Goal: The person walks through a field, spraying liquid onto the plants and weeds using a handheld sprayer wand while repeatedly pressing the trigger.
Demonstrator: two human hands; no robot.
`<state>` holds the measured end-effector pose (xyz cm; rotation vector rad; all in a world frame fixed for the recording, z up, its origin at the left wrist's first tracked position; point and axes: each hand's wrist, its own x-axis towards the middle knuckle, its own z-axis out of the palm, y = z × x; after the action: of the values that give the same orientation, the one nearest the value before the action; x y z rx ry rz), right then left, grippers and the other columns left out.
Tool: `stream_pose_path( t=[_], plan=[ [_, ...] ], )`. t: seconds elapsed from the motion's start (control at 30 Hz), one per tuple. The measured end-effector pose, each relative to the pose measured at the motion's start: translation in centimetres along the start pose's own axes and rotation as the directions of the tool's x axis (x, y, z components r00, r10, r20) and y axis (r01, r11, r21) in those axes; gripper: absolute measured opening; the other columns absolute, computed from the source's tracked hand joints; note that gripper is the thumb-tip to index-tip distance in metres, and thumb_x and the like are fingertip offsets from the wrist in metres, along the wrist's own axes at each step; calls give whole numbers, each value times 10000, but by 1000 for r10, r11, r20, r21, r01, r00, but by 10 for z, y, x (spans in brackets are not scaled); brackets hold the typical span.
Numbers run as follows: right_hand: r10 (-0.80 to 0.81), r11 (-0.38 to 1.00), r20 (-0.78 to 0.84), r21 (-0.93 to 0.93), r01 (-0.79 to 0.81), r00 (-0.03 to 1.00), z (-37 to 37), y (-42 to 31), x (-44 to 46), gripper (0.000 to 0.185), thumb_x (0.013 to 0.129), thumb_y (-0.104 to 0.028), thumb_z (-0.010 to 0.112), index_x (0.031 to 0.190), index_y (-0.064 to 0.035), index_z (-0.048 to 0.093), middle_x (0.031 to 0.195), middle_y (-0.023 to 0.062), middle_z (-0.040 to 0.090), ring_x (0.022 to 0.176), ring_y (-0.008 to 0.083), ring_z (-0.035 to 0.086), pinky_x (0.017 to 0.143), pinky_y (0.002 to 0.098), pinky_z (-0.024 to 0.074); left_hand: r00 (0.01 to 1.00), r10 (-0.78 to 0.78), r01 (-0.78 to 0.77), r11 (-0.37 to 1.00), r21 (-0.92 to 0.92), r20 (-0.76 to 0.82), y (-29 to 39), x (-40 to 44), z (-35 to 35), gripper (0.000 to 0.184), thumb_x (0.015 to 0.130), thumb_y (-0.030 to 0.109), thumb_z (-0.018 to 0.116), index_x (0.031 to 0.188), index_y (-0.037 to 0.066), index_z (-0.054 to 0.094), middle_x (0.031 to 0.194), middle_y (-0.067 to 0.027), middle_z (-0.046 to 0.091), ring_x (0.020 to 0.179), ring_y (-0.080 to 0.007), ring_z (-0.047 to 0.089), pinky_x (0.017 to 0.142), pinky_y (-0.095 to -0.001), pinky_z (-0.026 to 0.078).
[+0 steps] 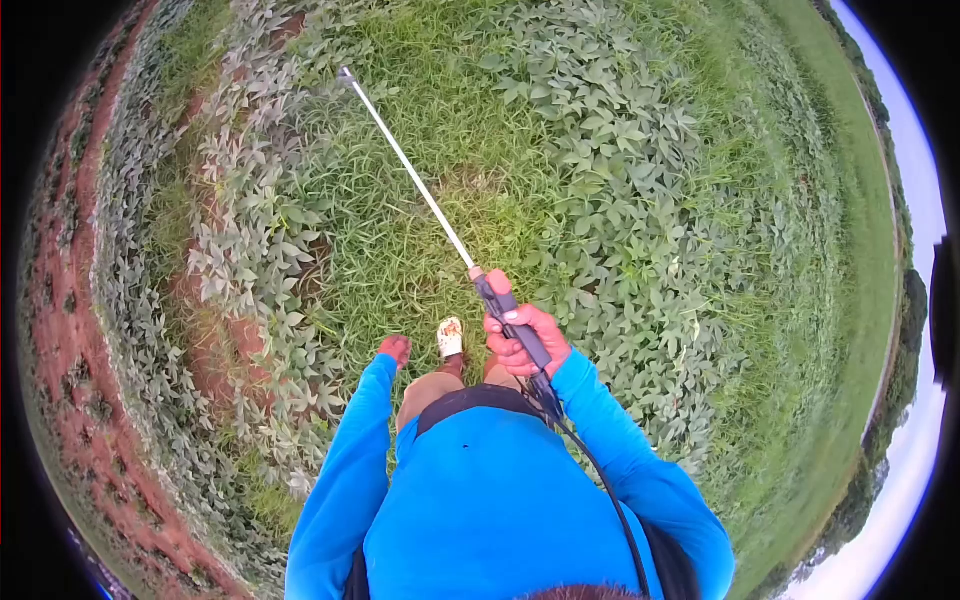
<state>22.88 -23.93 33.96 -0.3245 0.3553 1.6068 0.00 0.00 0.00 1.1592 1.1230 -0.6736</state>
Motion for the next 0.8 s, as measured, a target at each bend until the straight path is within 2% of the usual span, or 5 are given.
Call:
stream_pose_path(
  t=[0.07, 0.1, 0.4, 0.57, 0.8],
  plan=[
    [-117, 990, -136, 63, 126, 984, 3, 9, -31, 234, 853, -316, 513, 871, -94, 438, 604, 2, 355, 393, 84, 310, 319, 220, 290, 985, 142, -136, 988, -68, 103, -3, -15, 5, 221, 827, 195, 537, 948, 17, 587, 696, -101, 568, 431, -161, 485, 337, -282, 325],
    [-195, 981, -73, 9, 196, 978, -6, -19, -3, 231, 853, -313, 511, 867, -93, 440, 603, 1, 356, 392, 85, 310, 319, 224, 292, 968, 247, -246, 969, -32, 38, 67, 18, -42, 221, 827, 195, 537, 948, 17, 587, 696, -101, 568, 431, -161, 485, 337, -282, 325],
    [-433, 802, -440, 211, 559, 787, -36, 39, -144, 300, 825, -368, 516, 849, -73, 465, 598, 11, 381, 376, 104, 322, 321, 243, 322, 986, 134, -150, 971, 185, 98, 38, -3, 11, 239, 822, 266, 538, 941, 66, 595, 695, -52, 567, 455, -141, 493, 353, -281, 358],
    [-578, 670, -418, 247, 700, 701, -58, 2, -156, 358, 817, -370, 536, 881, -20, 502, 617, 53, 453, 369, 116, 343, 322, 248, 330, 996, 37, -54, 978, 203, 83, 44, 3, 22, 239, 783, 257, 518, 917, 83, 611, 670, -22, 578, 487, -114, 510, 405, -272, 392],
    [-742, 580, -318, 137, 803, 590, -52, -137, -137, 341, 827, -355, 533, 888, -23, 488, 615, 69, 443, 365, 118, 331, 321, 247, 326, 993, 68, -80, 988, 136, 94, 87, 18, 18, 232, 822, 250, 514, 915, 52, 593, 687, -39, 587, 450, -123, 480, 369, -286, 350]
  ],
)
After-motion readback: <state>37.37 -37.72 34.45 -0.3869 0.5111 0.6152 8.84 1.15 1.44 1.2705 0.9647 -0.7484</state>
